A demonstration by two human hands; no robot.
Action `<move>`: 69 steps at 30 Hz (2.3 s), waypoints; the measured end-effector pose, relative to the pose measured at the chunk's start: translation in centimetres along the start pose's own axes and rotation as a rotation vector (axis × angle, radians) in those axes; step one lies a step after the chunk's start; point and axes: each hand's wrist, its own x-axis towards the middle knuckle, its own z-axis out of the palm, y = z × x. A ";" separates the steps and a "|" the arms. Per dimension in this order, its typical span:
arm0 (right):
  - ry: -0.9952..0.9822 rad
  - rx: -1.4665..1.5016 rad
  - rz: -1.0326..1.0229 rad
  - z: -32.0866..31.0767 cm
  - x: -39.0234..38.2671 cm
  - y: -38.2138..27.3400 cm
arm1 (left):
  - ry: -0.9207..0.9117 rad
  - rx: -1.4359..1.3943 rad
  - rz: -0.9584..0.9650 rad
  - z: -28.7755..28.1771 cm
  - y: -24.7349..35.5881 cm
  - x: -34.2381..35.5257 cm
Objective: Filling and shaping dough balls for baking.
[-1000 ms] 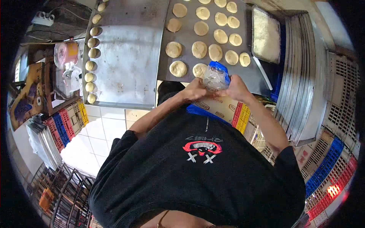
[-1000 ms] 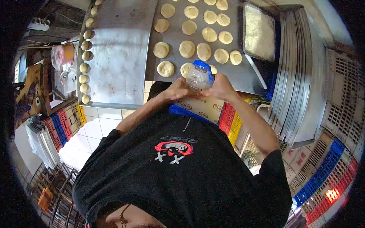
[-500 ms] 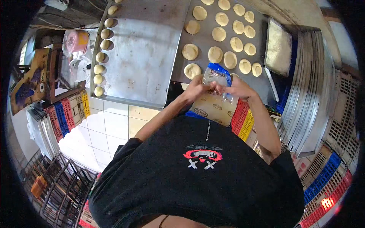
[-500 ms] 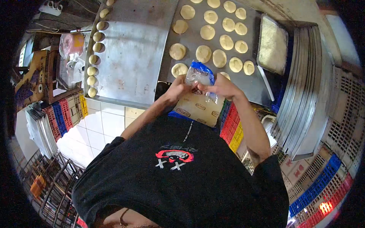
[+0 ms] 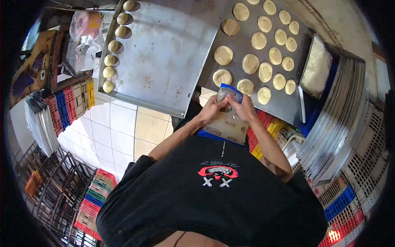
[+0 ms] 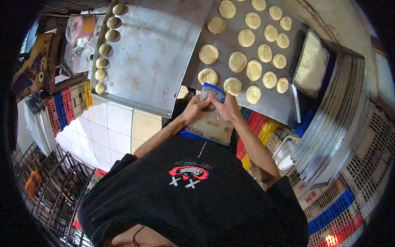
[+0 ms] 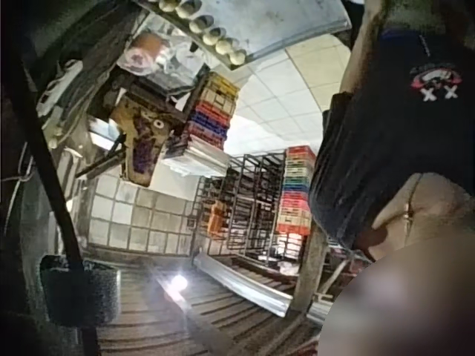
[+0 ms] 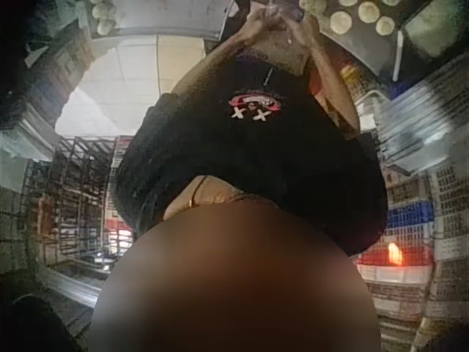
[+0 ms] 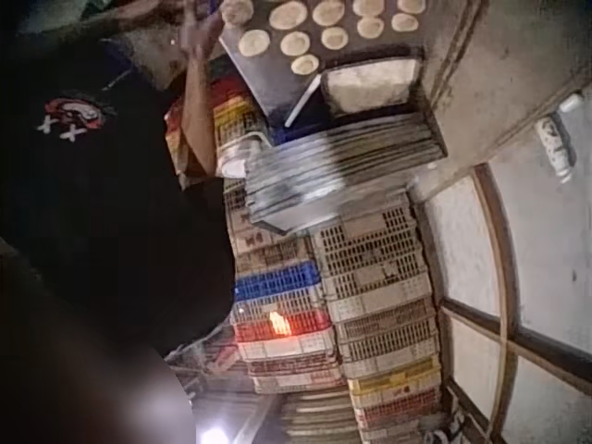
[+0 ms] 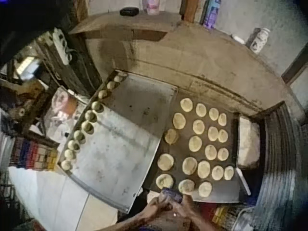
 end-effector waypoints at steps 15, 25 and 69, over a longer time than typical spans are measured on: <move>-0.018 -0.149 0.366 0.7 3.4 1.2 | 0.224 -0.109 -0.169 -0.5 -1.6 5.2; 0.110 -0.193 0.186 2.0 3.2 0.1 | 0.287 0.066 -0.154 -2.2 -2.5 6.0; 0.273 0.043 0.130 -1.5 -0.2 6.8 | 0.029 1.046 0.127 3.1 -4.5 8.8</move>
